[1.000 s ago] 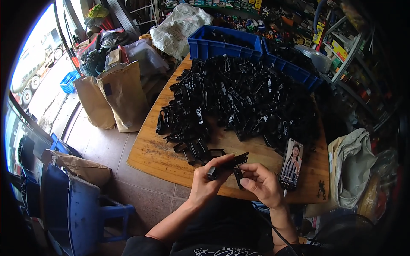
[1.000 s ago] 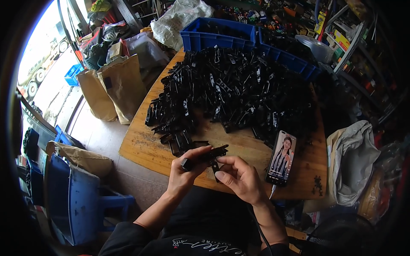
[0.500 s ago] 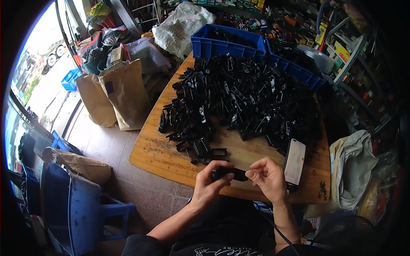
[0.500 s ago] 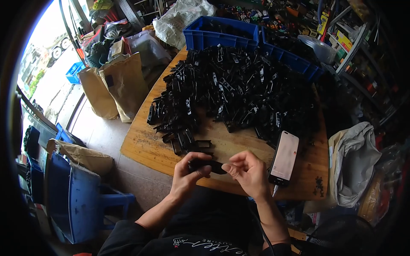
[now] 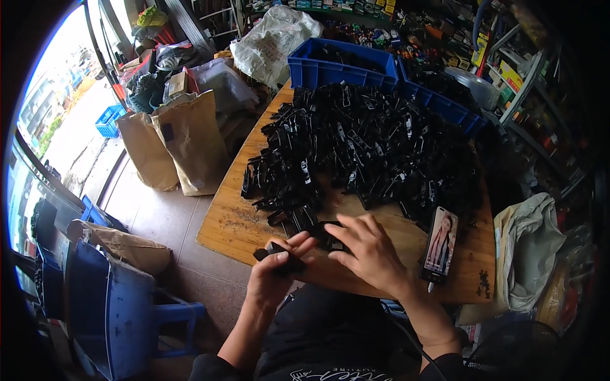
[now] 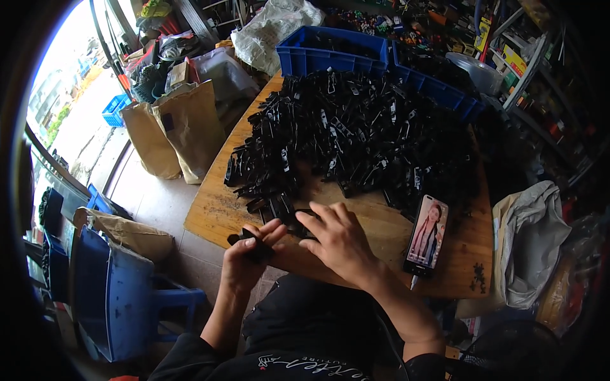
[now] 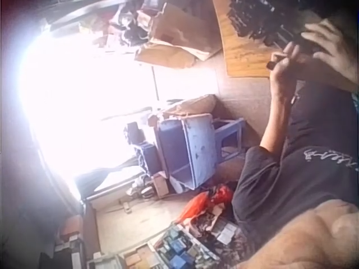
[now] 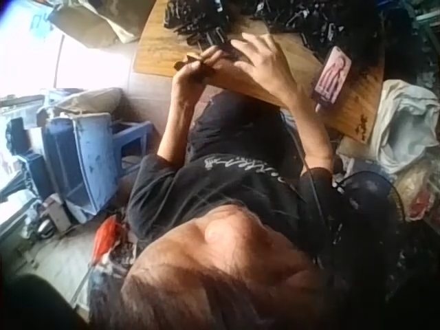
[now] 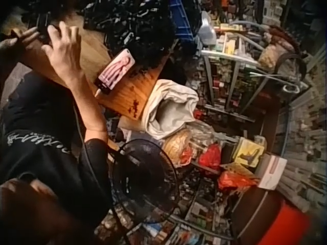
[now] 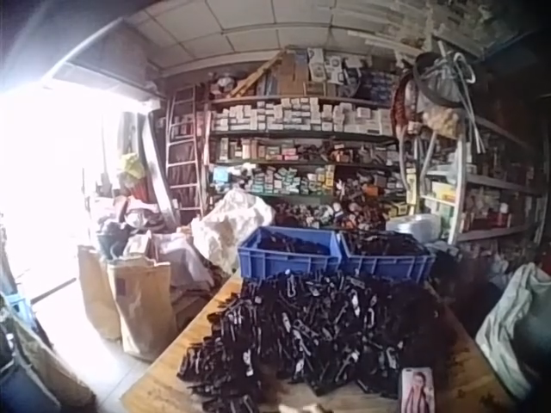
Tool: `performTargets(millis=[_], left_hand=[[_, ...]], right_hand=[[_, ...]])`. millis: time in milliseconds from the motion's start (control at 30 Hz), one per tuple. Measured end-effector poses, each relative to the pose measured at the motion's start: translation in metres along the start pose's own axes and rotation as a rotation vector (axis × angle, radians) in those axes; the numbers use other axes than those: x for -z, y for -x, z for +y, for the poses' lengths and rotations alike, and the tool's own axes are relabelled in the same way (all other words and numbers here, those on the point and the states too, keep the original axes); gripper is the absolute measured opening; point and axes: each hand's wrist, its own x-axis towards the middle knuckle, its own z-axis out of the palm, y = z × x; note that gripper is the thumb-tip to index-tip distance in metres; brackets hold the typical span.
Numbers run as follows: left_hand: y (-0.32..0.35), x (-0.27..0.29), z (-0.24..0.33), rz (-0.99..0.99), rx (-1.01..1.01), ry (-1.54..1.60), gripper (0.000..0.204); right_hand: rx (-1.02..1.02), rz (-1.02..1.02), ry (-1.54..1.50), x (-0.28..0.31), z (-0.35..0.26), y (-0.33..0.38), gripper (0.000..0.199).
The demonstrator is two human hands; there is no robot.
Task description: Assembling small black plastic components at a workbench.
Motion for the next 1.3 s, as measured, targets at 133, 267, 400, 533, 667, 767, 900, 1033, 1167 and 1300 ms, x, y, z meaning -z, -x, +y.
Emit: performTargets(millis=[133, 267, 400, 533, 667, 767, 900, 1033, 1167, 1300], left_hand=[[-0.026, 0.011, 0.014, 0.128, -0.026, -0.140, 0.028], [-0.047, 0.015, 0.014, -0.009, 0.059, -0.164, 0.034], [-0.065, 0.006, 0.000, -0.027, 0.112, -0.210, 0.020], [-0.062, -0.002, -0.006, -0.013, 0.155, -0.125, 0.022], [-0.052, 0.008, -0.002, -0.043, 0.052, -0.196, 0.016], [-0.046, -0.011, 0.001, 0.051, 0.046, -0.170, 0.020], [-0.051, -0.012, -0.012, -0.034, 0.137, -0.100, 0.028], [-0.052, -0.018, -0.041, -0.114, 0.208, -0.055, 0.027], [-0.047, -0.040, -0.050, -0.092, 0.283, -0.038, 0.029], [-0.050, -0.039, -0.057, -0.161, 0.358, -0.053, 0.029]], right_hand=[[0.027, -0.108, 0.091, -0.019, 0.016, -0.003, 0.040], [-0.056, -0.168, 0.155, -0.001, 0.028, -0.009, 0.025], [-0.120, 0.094, 0.189, -0.018, 0.049, -0.059, 0.015], [-0.218, 0.186, 0.373, -0.048, 0.065, -0.103, 0.032], [-0.364, 0.121, 0.236, -0.053, 0.074, -0.107, 0.035], [-0.415, 0.172, -0.449, -0.019, 0.047, -0.080, 0.038], [-0.172, 0.188, -0.648, -0.003, 0.012, -0.024, 0.017], [-0.094, 0.268, -0.586, 0.011, 0.001, 0.006, 0.012], [-0.219, 0.313, -0.670, 0.013, 0.006, 0.018, 0.010], [-0.048, 0.371, -0.341, 0.021, 0.012, 0.029, 0.011]])
